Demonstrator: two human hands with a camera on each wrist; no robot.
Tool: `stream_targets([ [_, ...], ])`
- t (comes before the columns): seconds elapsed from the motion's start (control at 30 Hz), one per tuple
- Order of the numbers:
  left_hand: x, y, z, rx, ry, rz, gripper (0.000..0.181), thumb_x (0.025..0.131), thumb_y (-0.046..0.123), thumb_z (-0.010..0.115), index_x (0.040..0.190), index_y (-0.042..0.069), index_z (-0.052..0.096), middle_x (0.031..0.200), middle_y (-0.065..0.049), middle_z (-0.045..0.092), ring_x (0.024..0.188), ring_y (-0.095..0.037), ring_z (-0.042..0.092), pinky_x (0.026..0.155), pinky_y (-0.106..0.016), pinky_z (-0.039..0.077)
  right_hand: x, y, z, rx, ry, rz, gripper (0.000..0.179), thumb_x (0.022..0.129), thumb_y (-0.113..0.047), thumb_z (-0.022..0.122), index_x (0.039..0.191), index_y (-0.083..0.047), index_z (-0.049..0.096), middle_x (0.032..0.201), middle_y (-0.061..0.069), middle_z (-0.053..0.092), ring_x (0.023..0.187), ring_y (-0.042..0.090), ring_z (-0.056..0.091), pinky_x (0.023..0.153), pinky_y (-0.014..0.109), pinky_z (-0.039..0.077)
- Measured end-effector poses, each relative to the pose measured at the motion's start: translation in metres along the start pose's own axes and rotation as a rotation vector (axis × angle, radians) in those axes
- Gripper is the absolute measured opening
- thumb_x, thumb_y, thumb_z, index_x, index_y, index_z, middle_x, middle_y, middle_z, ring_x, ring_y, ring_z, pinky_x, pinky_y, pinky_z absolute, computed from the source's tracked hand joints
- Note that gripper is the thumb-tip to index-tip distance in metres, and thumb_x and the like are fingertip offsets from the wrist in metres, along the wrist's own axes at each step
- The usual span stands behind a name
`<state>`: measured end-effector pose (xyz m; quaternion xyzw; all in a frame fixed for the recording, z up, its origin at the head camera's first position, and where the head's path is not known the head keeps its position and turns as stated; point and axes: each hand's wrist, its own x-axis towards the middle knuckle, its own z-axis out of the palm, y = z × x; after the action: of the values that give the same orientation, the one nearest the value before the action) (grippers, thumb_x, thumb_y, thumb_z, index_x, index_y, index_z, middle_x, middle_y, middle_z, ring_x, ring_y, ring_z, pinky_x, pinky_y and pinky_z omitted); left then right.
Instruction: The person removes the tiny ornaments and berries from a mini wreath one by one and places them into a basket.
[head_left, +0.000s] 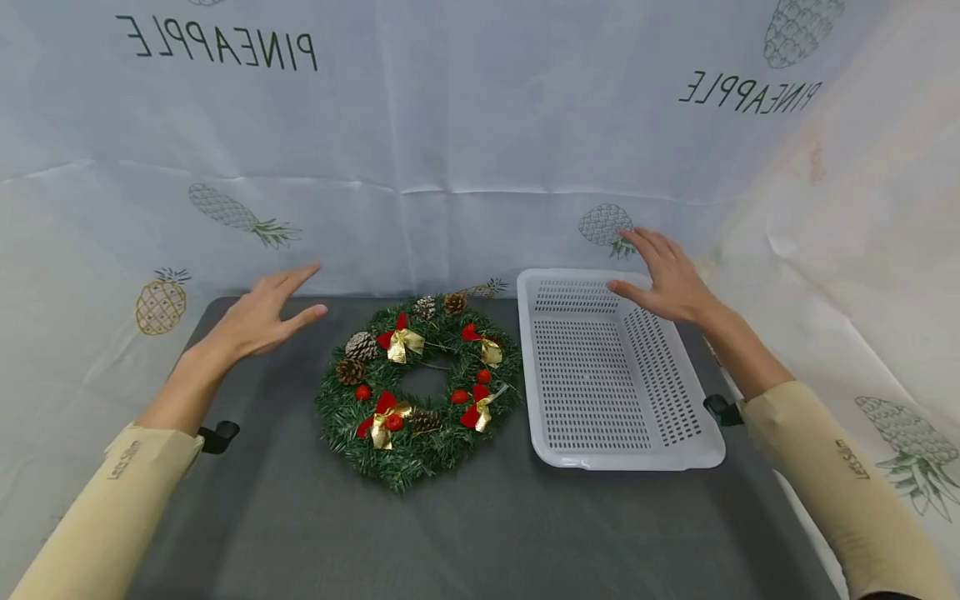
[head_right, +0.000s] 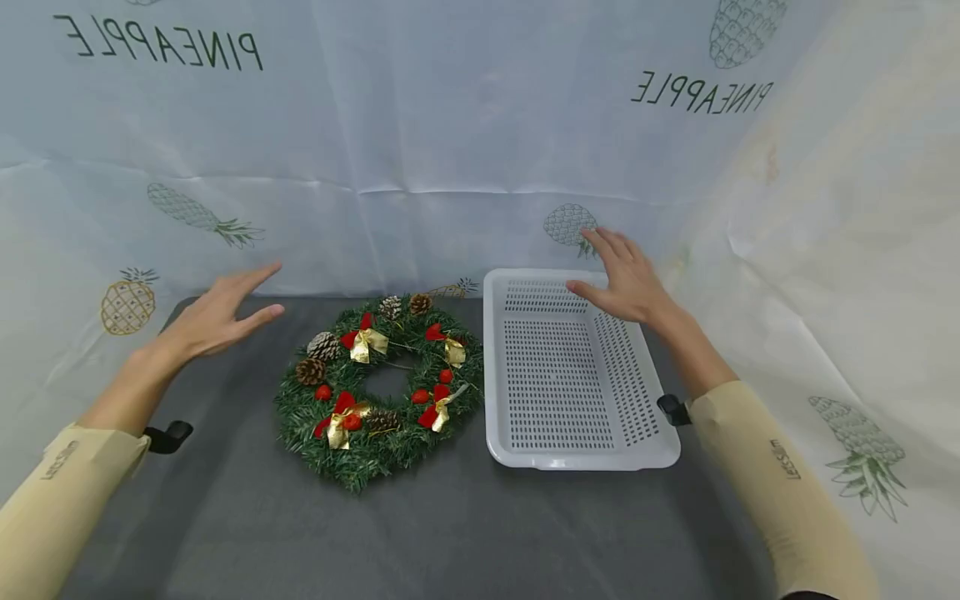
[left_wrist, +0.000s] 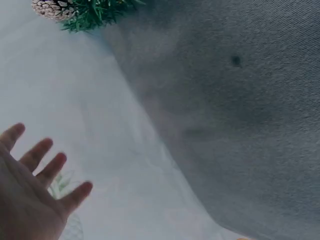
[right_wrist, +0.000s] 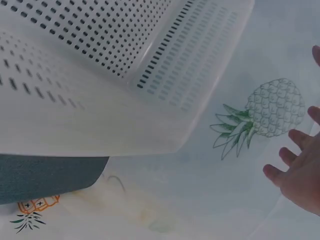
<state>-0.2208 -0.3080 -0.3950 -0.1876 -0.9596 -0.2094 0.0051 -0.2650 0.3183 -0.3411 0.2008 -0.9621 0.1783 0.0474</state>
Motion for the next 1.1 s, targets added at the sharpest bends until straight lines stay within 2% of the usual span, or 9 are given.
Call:
stream_targets([
  [0.13,-0.005,-0.005,0.004,-0.149,-0.046,0.021,0.075,0.111,0.037,0.06,0.174,0.013,0.027,0.175,-0.03,0.031,0.159,-0.06,0.027,0.121,-0.084,0.022,0.006,-0.007,-0.001,0.079,-0.015,-0.014,0.09,0.099,-0.043,0.07,0.172,-0.009,0.03,0.179,0.025,0.025,0.166,0.053,0.017,0.131,0.078,0.012],
  [0.33,-0.017,-0.007,0.013,-0.277,-0.091,0.006,0.071,0.111,0.029,0.061,0.173,0.013,0.029,0.172,-0.028,0.038,0.151,-0.055,0.044,0.114,-0.078,0.041,0.014,-0.018,-0.004,0.19,-0.059,-0.002,0.085,0.1,-0.032,0.074,0.171,-0.011,0.032,0.18,0.021,0.025,0.168,0.049,0.018,0.131,0.078,0.015],
  [0.53,-0.028,-0.01,0.02,-0.341,-0.127,-0.006,0.071,0.109,0.023,0.066,0.171,0.012,0.033,0.163,-0.029,0.048,0.142,-0.054,0.054,0.105,-0.069,0.056,0.023,-0.032,-0.002,0.229,-0.093,0.01,0.08,0.101,-0.032,0.074,0.17,-0.014,0.037,0.179,0.017,0.03,0.165,0.047,0.028,0.13,0.075,0.025],
  [0.77,-0.033,-0.014,0.027,-0.448,-0.213,0.04,0.079,0.102,0.014,0.076,0.17,0.009,0.035,0.161,-0.033,0.048,0.135,-0.055,0.06,0.095,-0.05,0.065,0.035,-0.042,0.007,0.343,-0.101,-0.032,0.074,0.102,-0.024,0.075,0.167,-0.01,0.043,0.174,0.016,0.041,0.161,0.043,0.036,0.131,0.067,0.031],
  [0.97,-0.036,-0.013,0.036,-0.531,-0.33,0.046,0.085,0.097,0.014,0.082,0.167,0.002,0.036,0.157,-0.035,0.05,0.13,-0.053,0.064,0.087,-0.035,0.067,0.046,-0.055,0.017,0.49,-0.161,-0.052,0.067,0.104,-0.017,0.073,0.164,-0.006,0.045,0.17,0.02,0.045,0.16,0.045,0.039,0.131,0.065,0.034],
  [1.1,-0.041,-0.014,0.043,-0.554,-0.382,0.051,0.084,0.095,0.011,0.084,0.165,-0.002,0.037,0.154,-0.037,0.051,0.128,-0.053,0.066,0.085,-0.033,0.067,0.054,-0.064,0.026,0.566,-0.182,-0.04,0.064,0.106,-0.018,0.072,0.164,-0.007,0.047,0.168,0.018,0.049,0.159,0.042,0.043,0.13,0.062,0.038],
])
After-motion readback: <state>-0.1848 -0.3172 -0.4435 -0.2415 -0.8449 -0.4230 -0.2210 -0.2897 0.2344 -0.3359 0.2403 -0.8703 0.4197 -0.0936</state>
